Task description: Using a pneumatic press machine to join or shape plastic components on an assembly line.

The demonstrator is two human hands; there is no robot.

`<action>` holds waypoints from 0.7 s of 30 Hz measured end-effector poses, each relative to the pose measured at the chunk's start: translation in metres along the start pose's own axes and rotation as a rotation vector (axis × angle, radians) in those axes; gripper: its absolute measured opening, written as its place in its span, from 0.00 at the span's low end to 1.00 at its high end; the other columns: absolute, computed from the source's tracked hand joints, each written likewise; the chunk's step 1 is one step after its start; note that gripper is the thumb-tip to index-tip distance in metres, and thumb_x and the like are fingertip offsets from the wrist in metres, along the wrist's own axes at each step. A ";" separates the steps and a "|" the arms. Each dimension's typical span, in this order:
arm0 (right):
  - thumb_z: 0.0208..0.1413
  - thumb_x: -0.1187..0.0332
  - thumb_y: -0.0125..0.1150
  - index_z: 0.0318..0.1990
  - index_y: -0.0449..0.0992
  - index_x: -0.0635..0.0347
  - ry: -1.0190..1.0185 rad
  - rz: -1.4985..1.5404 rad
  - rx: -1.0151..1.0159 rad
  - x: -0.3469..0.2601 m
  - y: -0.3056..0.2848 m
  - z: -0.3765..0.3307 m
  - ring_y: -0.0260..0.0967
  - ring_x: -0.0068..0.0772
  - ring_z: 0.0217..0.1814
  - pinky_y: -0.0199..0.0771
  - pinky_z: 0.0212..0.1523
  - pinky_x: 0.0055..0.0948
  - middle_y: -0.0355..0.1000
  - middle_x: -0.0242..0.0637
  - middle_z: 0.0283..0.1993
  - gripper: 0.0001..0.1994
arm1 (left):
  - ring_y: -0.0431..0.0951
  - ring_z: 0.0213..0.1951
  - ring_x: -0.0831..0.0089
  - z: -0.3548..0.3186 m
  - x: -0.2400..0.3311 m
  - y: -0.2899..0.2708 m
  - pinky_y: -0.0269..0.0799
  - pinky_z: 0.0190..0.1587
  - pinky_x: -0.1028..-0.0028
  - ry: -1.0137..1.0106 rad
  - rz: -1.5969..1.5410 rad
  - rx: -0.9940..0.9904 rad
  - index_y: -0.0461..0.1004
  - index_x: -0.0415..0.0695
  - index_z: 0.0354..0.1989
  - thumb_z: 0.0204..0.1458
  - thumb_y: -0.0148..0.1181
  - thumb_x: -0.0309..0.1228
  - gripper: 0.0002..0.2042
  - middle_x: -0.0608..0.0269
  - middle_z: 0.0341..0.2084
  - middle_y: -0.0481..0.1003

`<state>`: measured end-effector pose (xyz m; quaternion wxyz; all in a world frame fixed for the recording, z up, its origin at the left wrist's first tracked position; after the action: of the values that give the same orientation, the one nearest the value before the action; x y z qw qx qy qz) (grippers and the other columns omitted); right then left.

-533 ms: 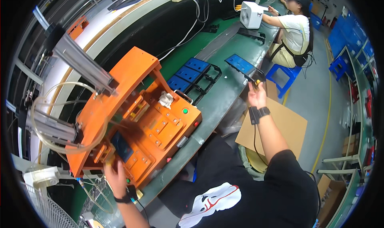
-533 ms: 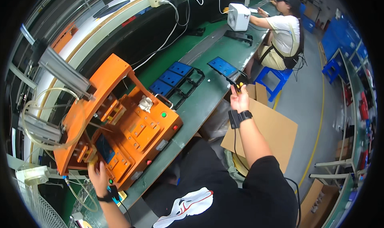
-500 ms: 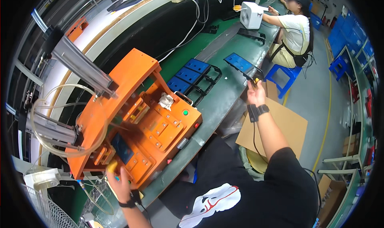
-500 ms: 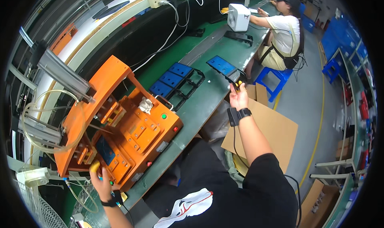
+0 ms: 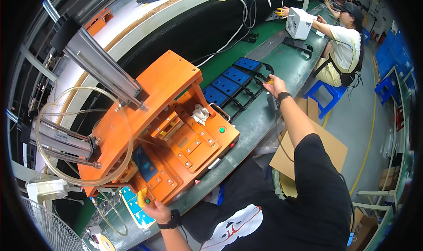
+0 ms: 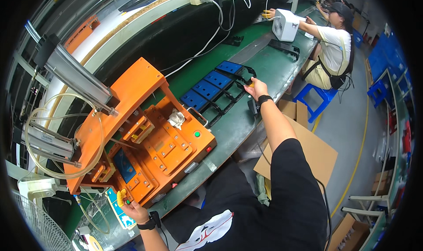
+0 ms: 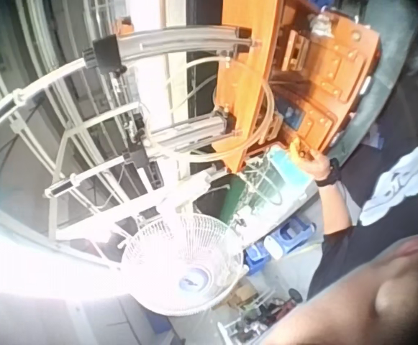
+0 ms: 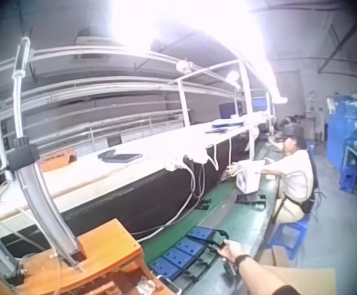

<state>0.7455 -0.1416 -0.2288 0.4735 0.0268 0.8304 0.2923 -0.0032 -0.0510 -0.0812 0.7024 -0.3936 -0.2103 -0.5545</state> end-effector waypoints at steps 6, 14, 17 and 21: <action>0.62 0.64 0.59 0.49 0.70 0.74 0.017 -0.270 0.109 -0.011 0.002 -0.022 0.82 0.50 0.30 0.89 0.30 0.38 0.76 0.53 0.40 0.19 | 0.68 0.59 0.64 -0.001 0.000 -0.002 0.66 0.61 0.66 -0.047 -0.035 0.039 0.62 0.35 0.66 0.60 0.56 0.35 0.28 0.54 0.57 0.66; 0.58 0.62 0.64 0.48 0.74 0.69 -0.614 -0.969 0.335 -0.029 0.013 -0.050 0.81 0.51 0.37 0.83 0.39 0.40 0.78 0.56 0.38 0.18 | 0.68 0.57 0.64 0.000 0.000 -0.004 0.67 0.58 0.69 -0.090 -0.002 0.038 0.65 0.35 0.64 0.57 0.56 0.26 0.25 0.55 0.56 0.66; 0.61 0.52 0.61 0.53 0.77 0.68 -0.722 -1.252 0.268 -0.028 0.042 -0.062 0.74 0.59 0.58 0.75 0.60 0.45 0.75 0.63 0.51 0.25 | 0.69 0.55 0.66 0.002 0.006 -0.005 0.68 0.56 0.70 -0.025 0.046 0.016 0.66 0.36 0.63 0.59 0.55 0.25 0.23 0.56 0.56 0.67; 0.64 0.43 0.54 0.52 0.82 0.65 -0.514 -1.426 0.186 -0.027 0.062 -0.063 0.66 0.60 0.68 0.68 0.68 0.47 0.69 0.65 0.63 0.30 | 0.69 0.52 0.71 0.005 0.012 -0.006 0.69 0.54 0.74 0.021 0.132 -0.014 0.66 0.37 0.64 0.63 0.53 0.24 0.20 0.60 0.55 0.67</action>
<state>0.6955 -0.1283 -0.1526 0.7218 -0.4091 0.5314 -0.1708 -0.0047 -0.0550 -0.0682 0.7368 -0.4055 -0.1728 -0.5126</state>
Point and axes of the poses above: each hand's wrist, its own z-axis towards the middle knuckle, its own y-axis out of the palm, x = y × z, the point moved 6 cm from there along z, towards the middle knuckle
